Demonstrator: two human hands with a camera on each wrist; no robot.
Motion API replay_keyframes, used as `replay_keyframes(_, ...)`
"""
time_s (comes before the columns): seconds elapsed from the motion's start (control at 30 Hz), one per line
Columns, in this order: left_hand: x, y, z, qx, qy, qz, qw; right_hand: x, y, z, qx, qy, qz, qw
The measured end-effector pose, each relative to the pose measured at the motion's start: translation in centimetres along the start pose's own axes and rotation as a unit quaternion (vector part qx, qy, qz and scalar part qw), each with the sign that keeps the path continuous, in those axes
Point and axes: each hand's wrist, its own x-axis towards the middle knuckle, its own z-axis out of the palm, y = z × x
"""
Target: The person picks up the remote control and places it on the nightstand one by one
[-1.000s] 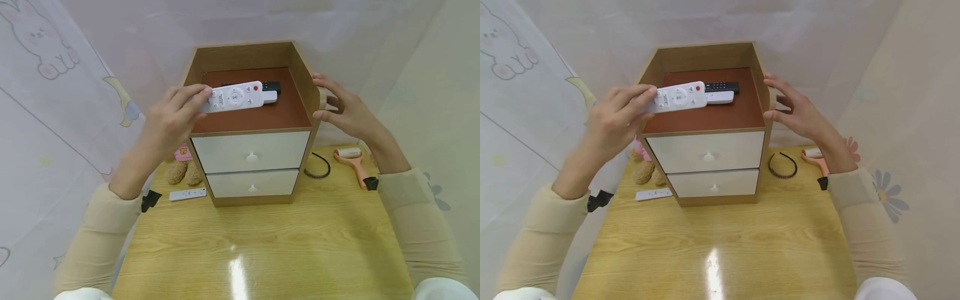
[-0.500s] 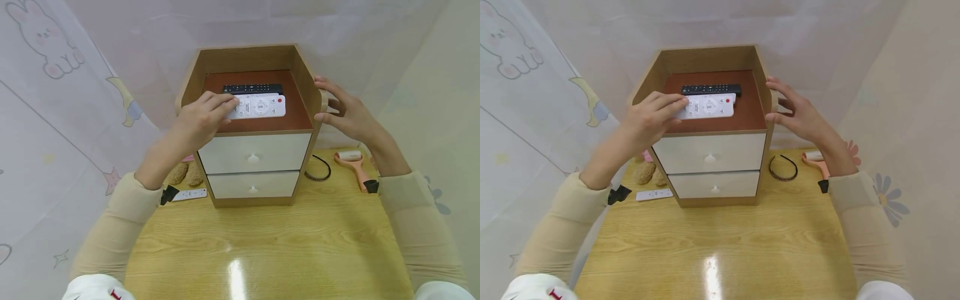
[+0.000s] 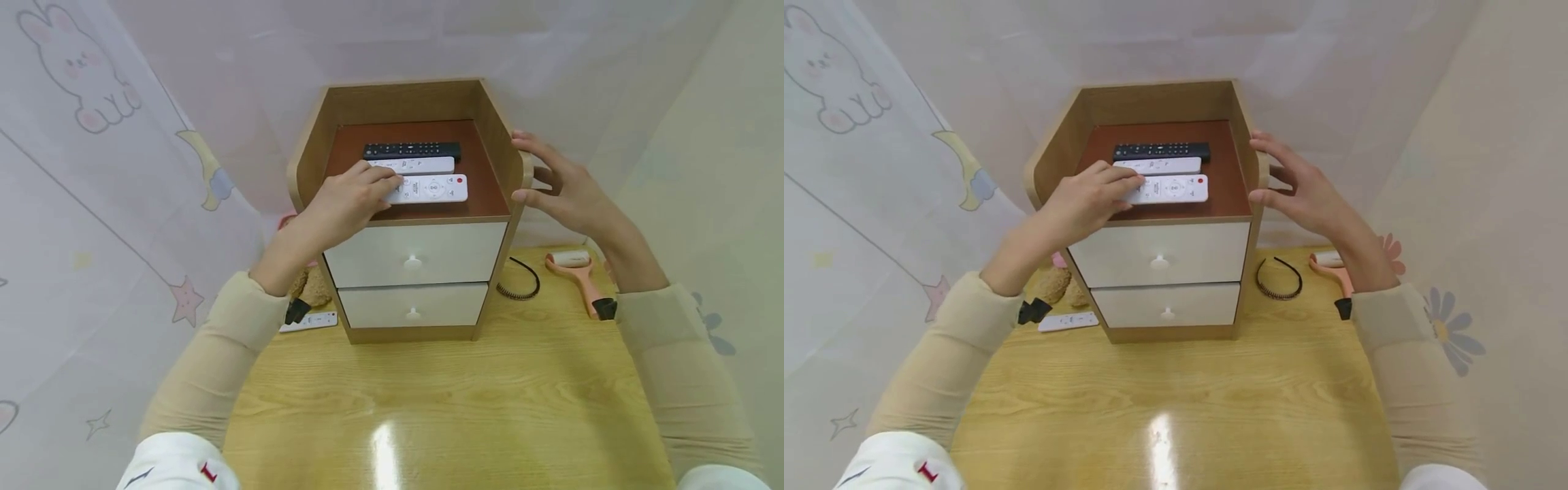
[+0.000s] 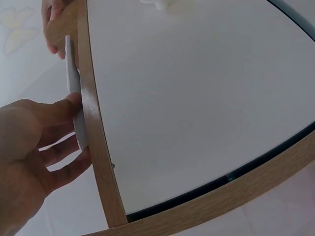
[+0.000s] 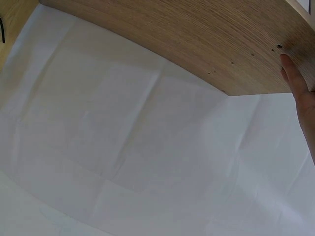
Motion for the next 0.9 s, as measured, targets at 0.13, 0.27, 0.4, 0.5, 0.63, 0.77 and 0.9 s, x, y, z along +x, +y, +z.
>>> replay_keyframes(0.13, 0.2, -0.4, 0.4, -0.005, -0.019, -0.016, 0.9997, 0.0, 0.1, 0.1, 0.005, -0.002, 0.003, 1.0)
replay_keyframes(0.27, 0.3, -0.8, 0.7, -0.013, -0.035, -0.028, 0.9989, 0.1, 0.1, 0.0, -0.002, -0.002, 0.005, 1.0)
replay_keyframes(0.4, 0.6, -0.9, 0.9, -0.018, -0.033, -0.034, 0.9987, 0.1, 0.2, -0.1, -0.001, -0.002, 0.0, 1.0)
replay_keyframes(0.5, 0.8, -0.9, 1.1, -0.02, -0.032, -0.036, 0.9986, 0.1, 0.2, -0.1, -0.004, -0.003, -0.002, 1.0)
replay_keyframes(0.63, 1.1, -1.0, 1.4, -0.009, -0.039, -0.043, 0.9983, 0.0, 0.0, -0.1, -0.01, -0.002, -0.001, 1.0)
replay_keyframes(0.77, 1.3, -1.1, 1.7, 0.0, -0.044, -0.053, 0.9976, 0.0, -0.1, -0.1, -0.011, -0.002, 0.002, 1.0)
replay_keyframes(0.9, 1.5, -1.2, 1.8, 0.001, -0.05, -0.062, 0.9969, 0.0, -0.1, -0.1, -0.012, -0.003, 0.005, 1.0)
